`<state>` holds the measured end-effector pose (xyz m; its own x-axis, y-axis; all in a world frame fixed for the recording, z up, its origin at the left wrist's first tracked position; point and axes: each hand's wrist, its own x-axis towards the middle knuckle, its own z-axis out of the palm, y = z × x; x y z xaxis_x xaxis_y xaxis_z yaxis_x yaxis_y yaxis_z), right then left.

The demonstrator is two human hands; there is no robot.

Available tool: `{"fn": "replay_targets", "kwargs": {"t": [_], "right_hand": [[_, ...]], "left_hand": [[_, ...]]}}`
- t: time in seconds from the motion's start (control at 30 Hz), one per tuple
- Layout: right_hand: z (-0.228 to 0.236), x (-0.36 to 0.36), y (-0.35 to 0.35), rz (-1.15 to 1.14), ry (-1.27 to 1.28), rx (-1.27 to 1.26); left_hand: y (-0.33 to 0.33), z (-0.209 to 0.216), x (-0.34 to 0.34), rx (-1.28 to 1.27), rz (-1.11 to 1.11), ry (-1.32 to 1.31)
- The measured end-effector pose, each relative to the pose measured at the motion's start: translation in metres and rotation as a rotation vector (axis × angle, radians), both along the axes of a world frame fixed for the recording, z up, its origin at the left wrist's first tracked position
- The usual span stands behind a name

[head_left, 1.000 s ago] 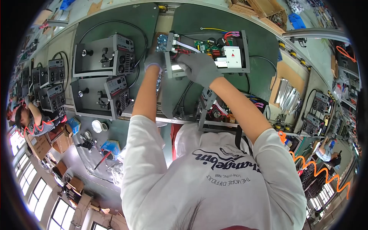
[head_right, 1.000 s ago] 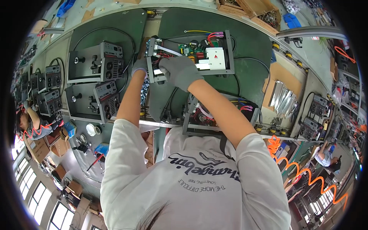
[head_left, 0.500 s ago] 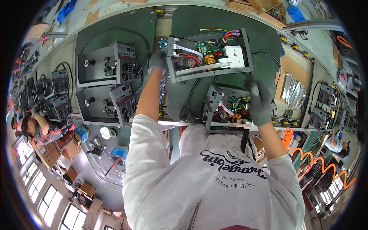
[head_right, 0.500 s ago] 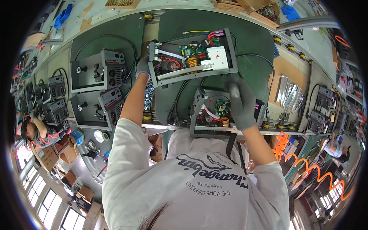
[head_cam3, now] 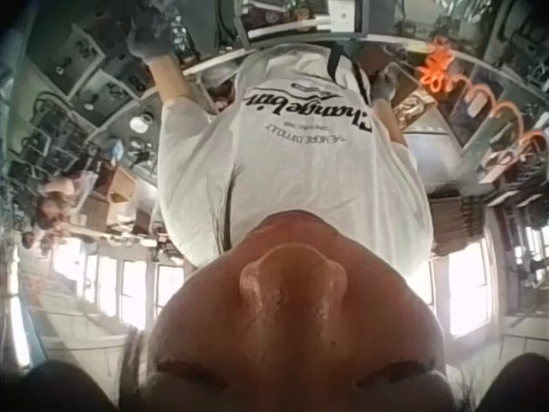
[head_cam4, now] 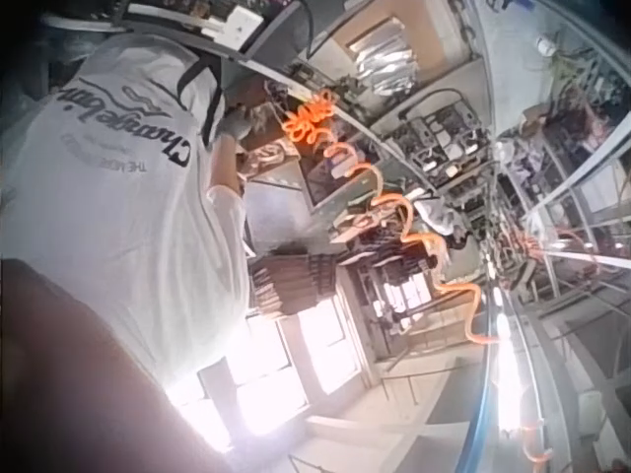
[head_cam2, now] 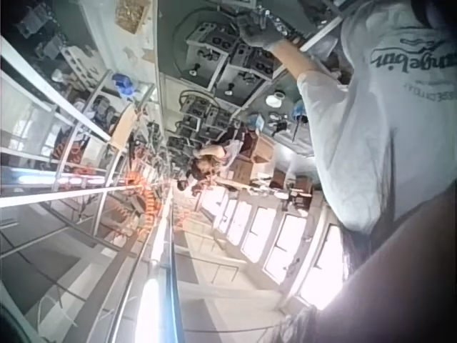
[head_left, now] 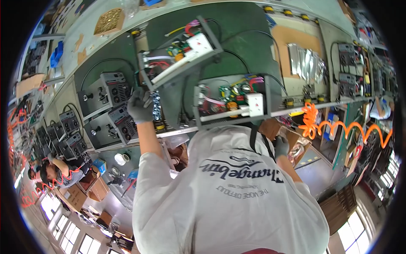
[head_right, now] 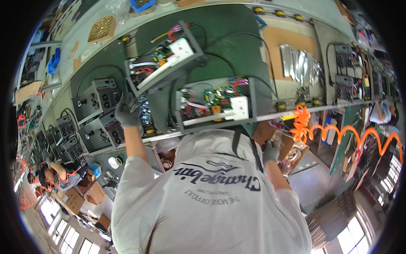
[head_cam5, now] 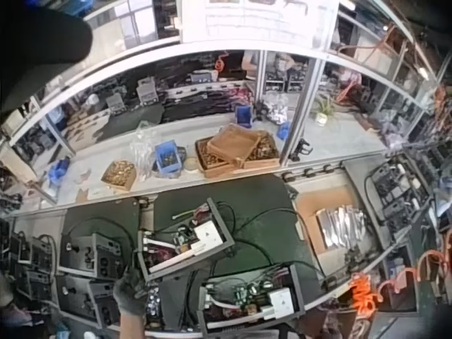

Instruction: Assembling electronic components and wiring into an inverter housing.

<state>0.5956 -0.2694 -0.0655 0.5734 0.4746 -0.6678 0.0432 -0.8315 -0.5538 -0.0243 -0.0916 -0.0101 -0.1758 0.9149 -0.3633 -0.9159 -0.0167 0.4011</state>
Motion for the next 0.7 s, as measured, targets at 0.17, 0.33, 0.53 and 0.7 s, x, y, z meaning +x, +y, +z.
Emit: {"fn": "replay_targets", "kwargs": {"t": [0.17, 0.33, 0.53, 0.7], "right_hand": [[-0.092, 0.049, 0.006, -0.098, -0.458, -0.375], [-0.115, 0.064, 0.054, -0.057, -0.275, -0.155], [-0.151, 0.085, 0.039, -0.275, 0.028, 0.500], [-0.065, 0.145, 0.034, -0.061, 0.334, 0.687]], "left_hand": [[-0.024, 0.054, 0.069, 0.019, -0.102, 0.018], [-0.024, 0.091, 0.143, 0.049, -0.249, 0.058], [-0.030, 0.094, 0.243, -0.113, -0.230, 0.080], [-0.052, 0.098, 0.280, -0.119, -0.453, 0.211]]}}
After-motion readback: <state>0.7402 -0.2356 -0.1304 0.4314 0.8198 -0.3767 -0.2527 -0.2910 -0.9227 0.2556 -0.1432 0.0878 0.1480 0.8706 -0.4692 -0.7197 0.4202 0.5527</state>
